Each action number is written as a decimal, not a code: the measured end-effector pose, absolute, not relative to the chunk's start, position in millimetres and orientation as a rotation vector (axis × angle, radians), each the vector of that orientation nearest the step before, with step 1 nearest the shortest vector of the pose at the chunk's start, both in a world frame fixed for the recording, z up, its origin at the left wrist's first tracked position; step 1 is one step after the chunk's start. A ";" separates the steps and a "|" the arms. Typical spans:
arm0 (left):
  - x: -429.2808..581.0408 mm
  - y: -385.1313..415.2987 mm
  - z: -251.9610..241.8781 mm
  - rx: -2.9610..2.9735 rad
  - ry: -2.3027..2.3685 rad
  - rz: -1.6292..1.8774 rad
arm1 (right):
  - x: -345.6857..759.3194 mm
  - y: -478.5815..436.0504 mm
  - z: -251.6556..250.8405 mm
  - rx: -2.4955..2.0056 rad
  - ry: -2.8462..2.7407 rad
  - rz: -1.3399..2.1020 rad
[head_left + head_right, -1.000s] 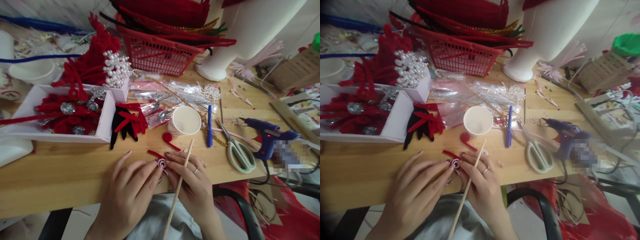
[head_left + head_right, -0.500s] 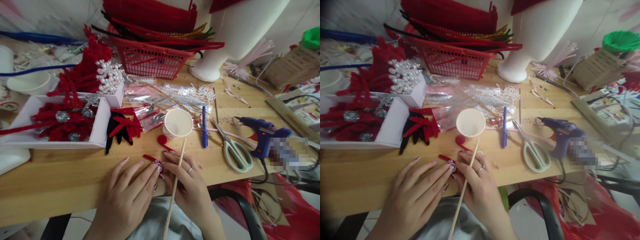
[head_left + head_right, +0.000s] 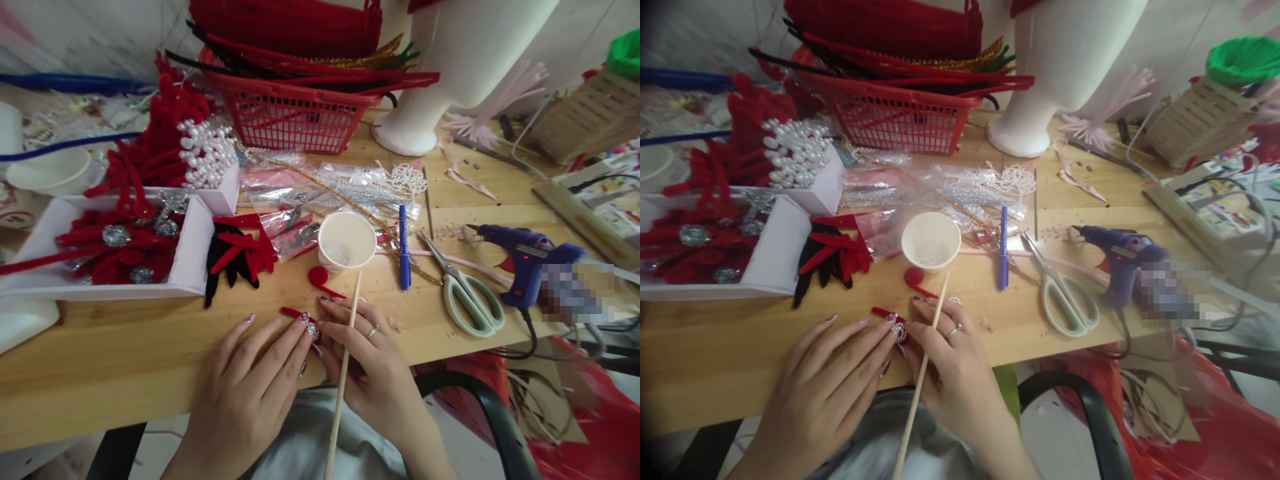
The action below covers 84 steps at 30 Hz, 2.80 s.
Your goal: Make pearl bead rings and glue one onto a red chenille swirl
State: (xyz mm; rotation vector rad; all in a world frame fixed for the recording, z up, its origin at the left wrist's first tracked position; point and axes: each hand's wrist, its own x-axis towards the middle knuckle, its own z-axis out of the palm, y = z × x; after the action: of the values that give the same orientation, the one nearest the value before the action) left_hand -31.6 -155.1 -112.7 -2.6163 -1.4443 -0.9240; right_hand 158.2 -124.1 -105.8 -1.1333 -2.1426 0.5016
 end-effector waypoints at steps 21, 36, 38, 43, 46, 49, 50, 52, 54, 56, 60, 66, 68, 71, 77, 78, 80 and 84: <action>-34.2 -154.7 -108.4 -2.635 -1.552 -0.856 | 158.2 -124.5 -106.3 -1.139 -2.142 0.514; -29.5 -156.5 -109.0 -2.611 -1.615 -0.835 | 157.4 -122.9 -106.0 -1.137 -2.113 0.488; -28.4 -156.1 -109.2 -2.604 -1.633 -0.845 | 157.5 -122.9 -106.5 -1.138 -2.119 0.484; -27.0 -157.2 -109.6 -2.582 -1.661 -0.875 | 157.5 -122.3 -106.5 -1.124 -2.118 0.480; -28.6 -156.2 -107.8 -2.616 -1.661 -0.867 | 157.4 -122.3 -106.1 -1.129 -2.114 0.482; -29.8 -153.2 -105.8 -2.624 -1.657 -0.938 | 157.4 -122.6 -106.0 -1.124 -2.111 0.483; -29.7 -152.1 -105.5 -2.612 -1.666 -0.983 | 157.4 -122.7 -106.1 -1.122 -2.110 0.482; -28.3 -150.2 -105.5 -2.577 -1.699 -1.087 | 157.5 -122.8 -106.7 -1.122 -2.111 0.477; -25.6 -148.5 -106.4 -2.523 -1.744 -1.182 | 157.7 -122.8 -107.8 -1.125 -2.117 0.469; -22.3 -146.7 -107.7 -2.462 -1.792 -1.253 | 158.0 -122.8 -109.0 -1.127 -2.119 0.461; -16.2 -143.1 -109.5 -2.380 -1.877 -1.287 | 158.3 -122.9 -109.9 -1.112 -2.109 0.457; -13.0 -141.7 -108.6 -2.374 -1.878 -1.306 | 157.8 -123.7 -108.9 -1.119 -2.096 0.479; -13.1 -142.0 -108.4 -2.386 -1.908 -1.310 | 157.9 -123.9 -109.4 -1.114 -2.098 0.485; -13.0 -142.2 -108.2 -2.407 -1.944 -1.304 | 157.9 -124.1 -110.6 -1.104 -2.101 0.481; -12.4 -141.4 -108.1 -2.430 -1.985 -1.244 | 157.7 -124.0 -112.0 -1.090 -2.103 0.472; -12.5 -141.1 -108.2 -2.429 -1.984 -1.250 | 157.8 -123.9 -112.2 -1.090 -2.103 0.472; -12.6 -140.4 -108.3 -2.432 -1.988 -1.261 | 158.1 -123.8 -112.7 -1.092 -2.102 0.477; -13.3 -139.8 -108.5 -2.431 -2.047 -1.275 | 158.5 -123.6 -113.8 -1.090 -2.105 0.471</action>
State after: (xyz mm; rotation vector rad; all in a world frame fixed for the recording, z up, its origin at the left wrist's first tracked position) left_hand -13.3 -139.8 -108.5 -2.4311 -2.0468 -1.2752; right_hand 158.5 -123.6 -113.8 -1.0904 -2.1045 0.4712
